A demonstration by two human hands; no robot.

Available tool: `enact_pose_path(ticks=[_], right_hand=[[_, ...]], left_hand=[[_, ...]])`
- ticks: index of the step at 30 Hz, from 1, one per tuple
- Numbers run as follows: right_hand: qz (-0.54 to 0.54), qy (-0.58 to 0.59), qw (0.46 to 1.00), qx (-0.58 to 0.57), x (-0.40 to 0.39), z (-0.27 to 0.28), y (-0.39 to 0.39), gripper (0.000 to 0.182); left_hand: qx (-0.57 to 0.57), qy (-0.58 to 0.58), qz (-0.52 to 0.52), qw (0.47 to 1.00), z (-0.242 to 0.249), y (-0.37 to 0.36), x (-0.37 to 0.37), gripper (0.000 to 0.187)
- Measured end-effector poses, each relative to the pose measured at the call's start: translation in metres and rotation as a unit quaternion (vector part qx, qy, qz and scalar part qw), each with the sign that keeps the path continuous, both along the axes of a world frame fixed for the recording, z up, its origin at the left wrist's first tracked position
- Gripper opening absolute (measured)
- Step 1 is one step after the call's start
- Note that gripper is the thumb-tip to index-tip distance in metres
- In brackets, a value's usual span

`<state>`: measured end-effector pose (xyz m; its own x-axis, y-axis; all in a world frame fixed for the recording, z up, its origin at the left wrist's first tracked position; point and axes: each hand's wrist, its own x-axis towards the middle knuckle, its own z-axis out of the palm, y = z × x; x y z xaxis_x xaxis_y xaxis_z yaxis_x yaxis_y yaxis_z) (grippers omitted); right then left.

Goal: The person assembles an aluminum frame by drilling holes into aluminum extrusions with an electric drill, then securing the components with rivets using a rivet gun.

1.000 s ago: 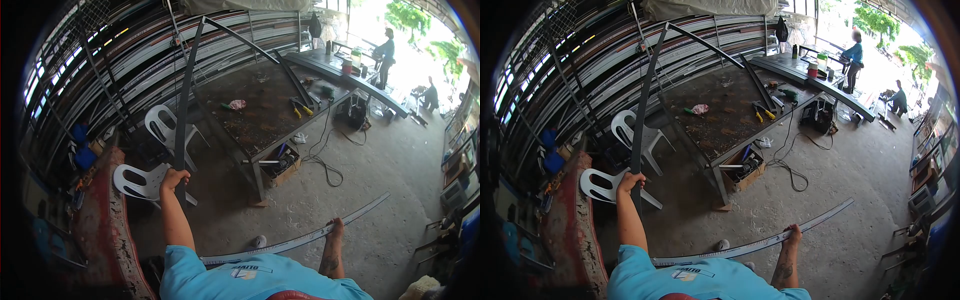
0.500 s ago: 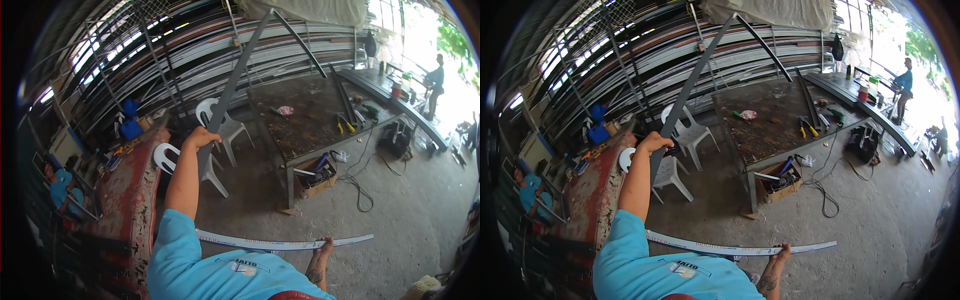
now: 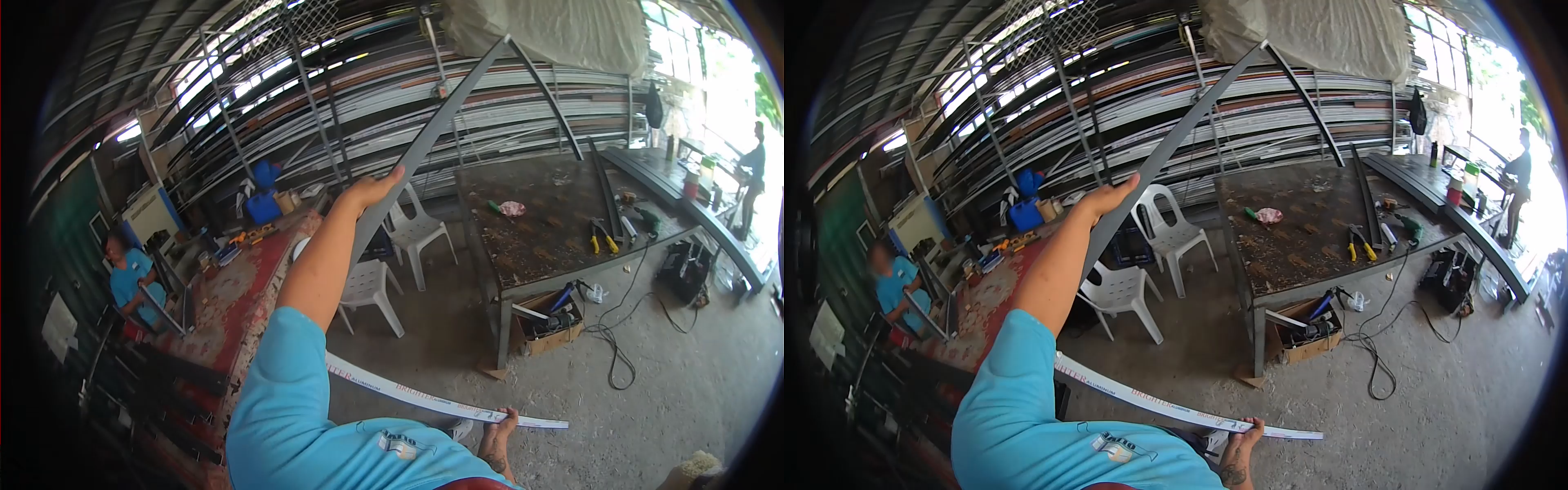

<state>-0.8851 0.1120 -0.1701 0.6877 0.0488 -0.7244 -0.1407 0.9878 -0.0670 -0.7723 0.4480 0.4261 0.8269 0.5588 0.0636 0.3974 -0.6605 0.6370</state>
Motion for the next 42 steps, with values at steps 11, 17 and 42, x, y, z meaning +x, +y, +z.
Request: enact_pose_path(ticks=[11,17,42], right_hand=[[0.04,0.006,0.996,0.074,0.004,0.01,0.031,0.015],[0.101,0.061,0.987,0.106,0.007,0.003,0.049,0.017],[0.16,-0.278,0.814,-0.485,-0.07,0.099,-0.029,0.122]], left_hand=[[-0.186,0.013,-0.12,0.975,0.031,-0.045,-0.005,0.062],[0.166,-0.12,-0.121,0.971,0.04,-0.065,0.008,0.077],[0.049,-0.228,-0.174,0.957,0.155,-0.152,0.133,0.039]])
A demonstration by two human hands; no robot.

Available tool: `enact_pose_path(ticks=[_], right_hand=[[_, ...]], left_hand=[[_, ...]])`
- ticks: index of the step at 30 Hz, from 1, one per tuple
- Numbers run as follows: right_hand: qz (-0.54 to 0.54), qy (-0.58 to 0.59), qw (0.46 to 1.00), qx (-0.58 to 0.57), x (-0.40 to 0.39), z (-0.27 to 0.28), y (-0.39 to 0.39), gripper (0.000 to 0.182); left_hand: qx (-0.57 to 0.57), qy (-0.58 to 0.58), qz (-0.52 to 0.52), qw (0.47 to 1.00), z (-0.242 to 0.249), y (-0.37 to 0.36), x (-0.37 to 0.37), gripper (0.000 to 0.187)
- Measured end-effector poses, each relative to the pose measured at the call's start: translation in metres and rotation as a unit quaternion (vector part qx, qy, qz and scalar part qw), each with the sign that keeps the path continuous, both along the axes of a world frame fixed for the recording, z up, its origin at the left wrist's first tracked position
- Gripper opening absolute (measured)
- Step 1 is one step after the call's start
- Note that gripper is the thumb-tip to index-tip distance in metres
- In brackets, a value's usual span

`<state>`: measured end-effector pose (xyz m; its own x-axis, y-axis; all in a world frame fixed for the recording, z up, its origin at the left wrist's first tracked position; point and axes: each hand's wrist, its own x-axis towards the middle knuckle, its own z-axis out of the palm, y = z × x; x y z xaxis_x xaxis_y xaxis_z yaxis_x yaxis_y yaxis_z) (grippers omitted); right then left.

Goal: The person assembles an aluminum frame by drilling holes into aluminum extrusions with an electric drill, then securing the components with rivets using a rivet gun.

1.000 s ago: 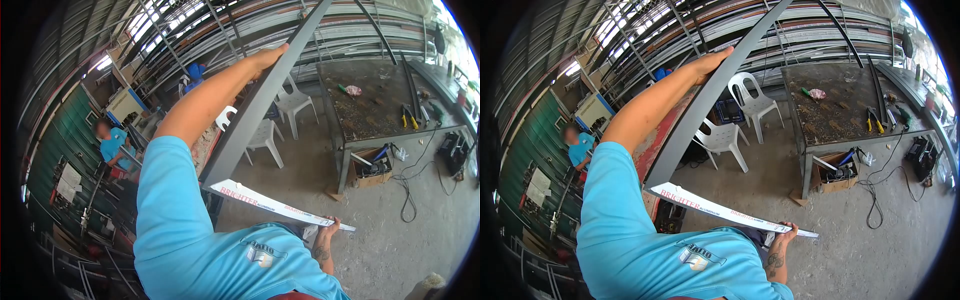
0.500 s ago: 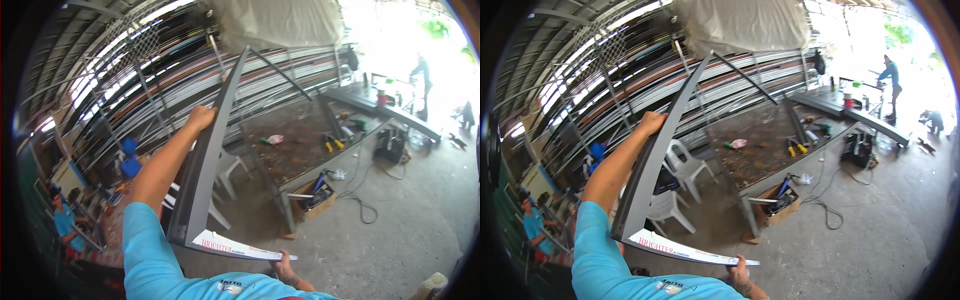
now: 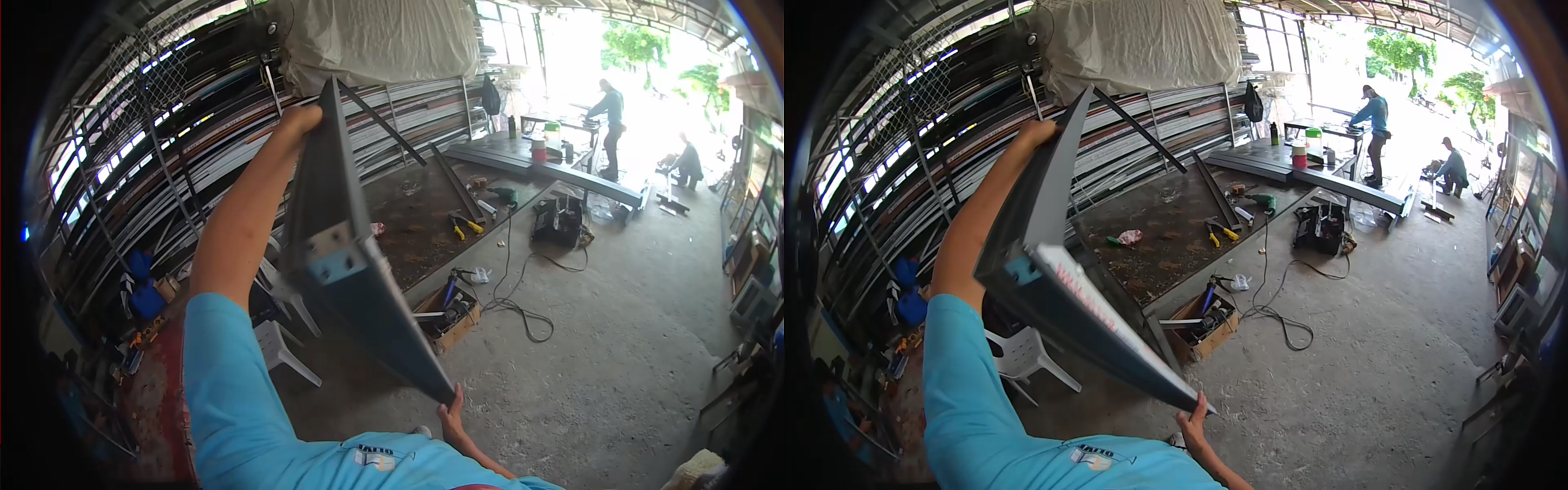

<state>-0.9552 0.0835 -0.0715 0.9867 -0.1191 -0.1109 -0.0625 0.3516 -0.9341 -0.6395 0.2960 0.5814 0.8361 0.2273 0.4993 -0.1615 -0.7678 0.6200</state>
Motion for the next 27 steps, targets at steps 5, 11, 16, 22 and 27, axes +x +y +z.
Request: enact_pose_path(ticks=[5,11,16,22,27], right_hand=[[-0.189,-0.068,0.896,-0.395,-0.005,0.046,-0.028,0.097],[-0.273,-0.045,0.913,-0.301,-0.006,0.073,-0.084,0.056],[-0.313,-0.064,0.914,-0.251,-0.008,0.084,-0.131,0.05],[-0.333,-0.07,0.913,-0.225,0.017,0.112,-0.163,0.045],[-0.324,-0.106,0.904,-0.258,0.054,0.116,-0.197,0.055]], left_hand=[[-0.307,0.107,-0.353,0.877,0.013,-0.077,-0.012,0.02],[-0.44,0.111,-0.409,0.791,0.013,-0.178,-0.029,0.021],[-0.453,0.05,-0.424,0.782,-0.007,-0.206,-0.007,0.041],[-0.512,-0.008,-0.523,0.681,-0.017,-0.236,0.041,0.048],[-0.544,-0.131,-0.565,0.606,-0.008,-0.25,0.091,0.046]])
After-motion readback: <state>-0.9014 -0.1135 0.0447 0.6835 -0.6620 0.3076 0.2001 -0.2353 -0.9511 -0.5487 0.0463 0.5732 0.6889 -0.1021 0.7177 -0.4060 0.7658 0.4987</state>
